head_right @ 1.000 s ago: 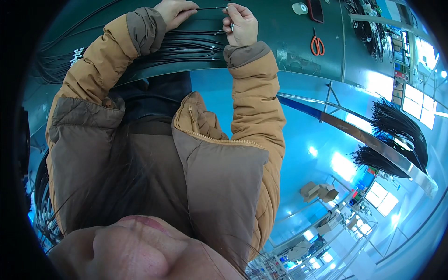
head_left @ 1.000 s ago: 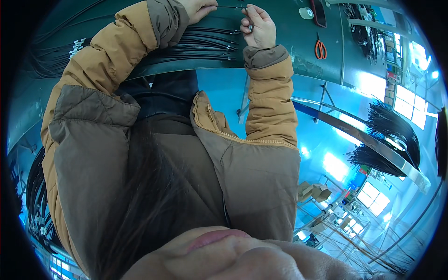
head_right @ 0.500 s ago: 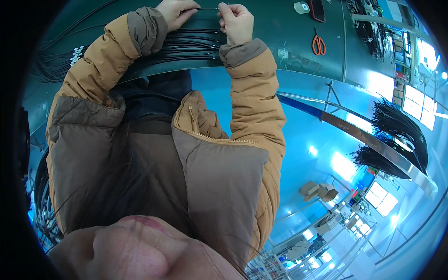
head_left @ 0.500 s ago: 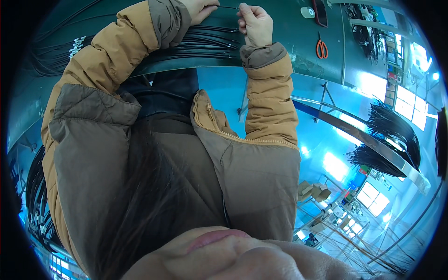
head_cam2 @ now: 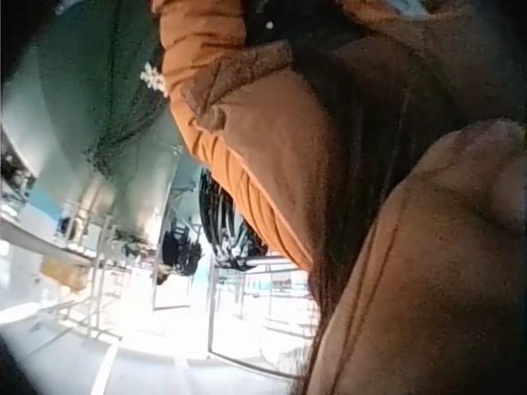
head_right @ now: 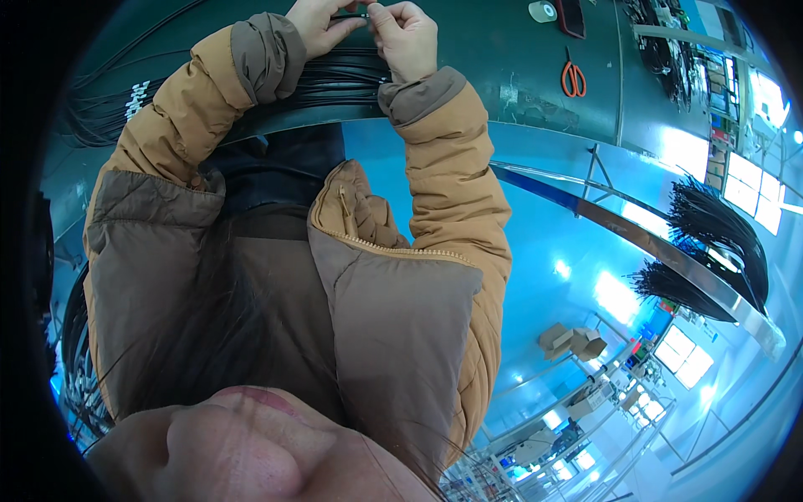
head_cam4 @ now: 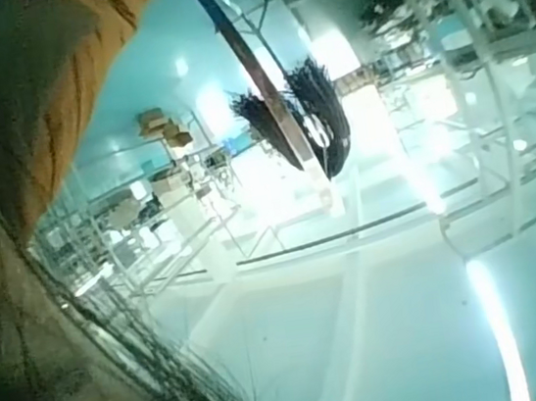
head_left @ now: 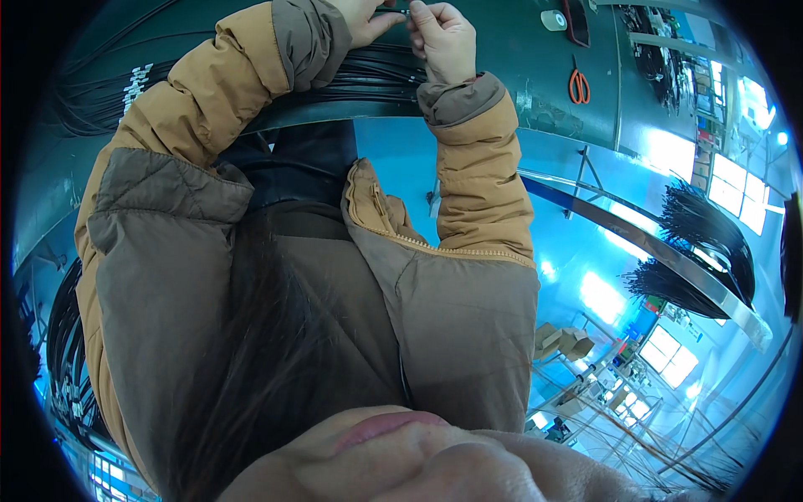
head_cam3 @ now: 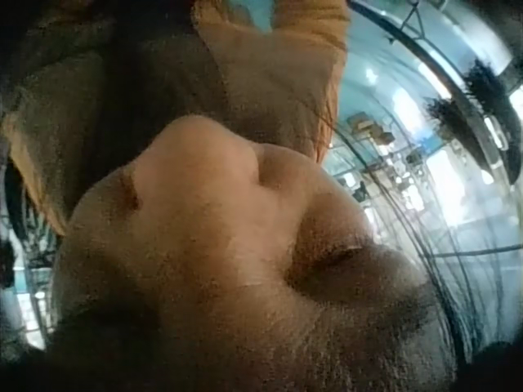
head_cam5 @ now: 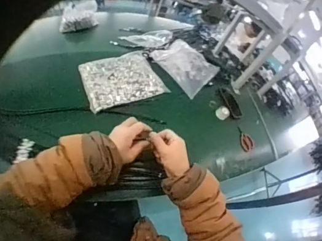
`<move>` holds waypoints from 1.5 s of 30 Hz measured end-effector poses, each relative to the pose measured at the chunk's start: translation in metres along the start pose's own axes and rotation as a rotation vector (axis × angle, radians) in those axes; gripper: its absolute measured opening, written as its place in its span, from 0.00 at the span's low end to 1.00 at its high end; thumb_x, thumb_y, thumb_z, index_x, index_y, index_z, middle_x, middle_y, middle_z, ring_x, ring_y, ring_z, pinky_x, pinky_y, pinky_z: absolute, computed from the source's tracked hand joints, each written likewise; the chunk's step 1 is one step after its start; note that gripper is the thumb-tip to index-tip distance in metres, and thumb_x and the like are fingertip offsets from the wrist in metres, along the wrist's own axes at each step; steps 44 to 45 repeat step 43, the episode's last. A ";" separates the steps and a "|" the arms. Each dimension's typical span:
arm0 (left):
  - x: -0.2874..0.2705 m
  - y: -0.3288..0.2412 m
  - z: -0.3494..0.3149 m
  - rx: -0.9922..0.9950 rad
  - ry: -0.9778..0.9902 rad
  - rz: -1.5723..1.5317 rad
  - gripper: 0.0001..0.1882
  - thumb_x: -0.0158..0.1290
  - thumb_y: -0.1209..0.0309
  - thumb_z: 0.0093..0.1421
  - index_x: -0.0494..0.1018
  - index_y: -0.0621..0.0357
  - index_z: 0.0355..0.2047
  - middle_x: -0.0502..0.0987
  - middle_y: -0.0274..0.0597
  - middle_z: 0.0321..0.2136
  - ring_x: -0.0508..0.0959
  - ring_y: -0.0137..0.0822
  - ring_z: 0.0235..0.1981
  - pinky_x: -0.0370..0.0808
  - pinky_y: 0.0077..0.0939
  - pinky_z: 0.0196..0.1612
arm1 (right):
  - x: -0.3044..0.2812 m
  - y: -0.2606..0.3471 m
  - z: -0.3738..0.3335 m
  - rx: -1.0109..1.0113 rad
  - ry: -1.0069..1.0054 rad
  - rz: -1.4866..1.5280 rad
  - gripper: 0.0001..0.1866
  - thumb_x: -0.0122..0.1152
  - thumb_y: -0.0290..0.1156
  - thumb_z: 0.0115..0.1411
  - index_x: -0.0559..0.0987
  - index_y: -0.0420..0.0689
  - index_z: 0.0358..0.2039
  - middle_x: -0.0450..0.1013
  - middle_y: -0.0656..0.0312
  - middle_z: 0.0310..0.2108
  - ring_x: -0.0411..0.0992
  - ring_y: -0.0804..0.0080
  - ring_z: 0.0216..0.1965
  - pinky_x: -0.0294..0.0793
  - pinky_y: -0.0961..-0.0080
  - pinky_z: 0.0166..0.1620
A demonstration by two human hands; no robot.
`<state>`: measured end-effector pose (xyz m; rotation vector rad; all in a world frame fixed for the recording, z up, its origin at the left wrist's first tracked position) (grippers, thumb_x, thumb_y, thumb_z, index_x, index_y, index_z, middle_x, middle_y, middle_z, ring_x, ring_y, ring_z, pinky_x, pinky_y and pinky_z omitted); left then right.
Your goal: The person attaches metal connectors onto the ends of black cables by hand and arranges the cables on the table.
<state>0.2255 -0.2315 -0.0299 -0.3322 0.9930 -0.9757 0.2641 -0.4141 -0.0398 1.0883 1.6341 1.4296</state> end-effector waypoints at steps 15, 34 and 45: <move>-0.002 -0.006 -0.003 0.082 -0.057 0.014 0.04 0.61 0.72 0.61 0.80 0.59 0.35 0.75 0.52 0.31 0.77 0.56 0.32 0.75 0.45 0.35 | -0.038 -0.051 0.029 0.140 0.071 0.892 0.16 0.50 0.12 0.60 0.72 0.36 0.49 0.73 0.54 0.39 0.73 0.63 0.39 0.78 0.67 0.51; 0.011 0.008 -0.013 -0.007 0.047 0.112 0.05 0.58 0.71 0.60 0.79 0.59 0.32 0.76 0.53 0.28 0.77 0.57 0.31 0.76 0.49 0.34 | 0.007 -0.038 0.014 0.062 0.092 0.894 0.14 0.50 0.12 0.65 0.78 0.37 0.47 0.78 0.50 0.48 0.77 0.56 0.50 0.78 0.62 0.57; 0.007 0.003 -0.007 -0.004 0.020 0.084 0.07 0.58 0.70 0.61 0.80 0.57 0.37 0.80 0.54 0.32 0.80 0.57 0.35 0.78 0.46 0.38 | 0.003 -0.056 0.016 0.041 0.089 0.735 0.14 0.52 0.23 0.73 0.72 0.35 0.57 0.78 0.51 0.48 0.79 0.63 0.43 0.81 0.71 0.50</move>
Point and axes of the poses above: each hand's wrist, its own z-axis towards the middle knuckle, its own x-axis out of the palm, y = z × x, the point moved 2 cm from there along z, towards the middle knuckle
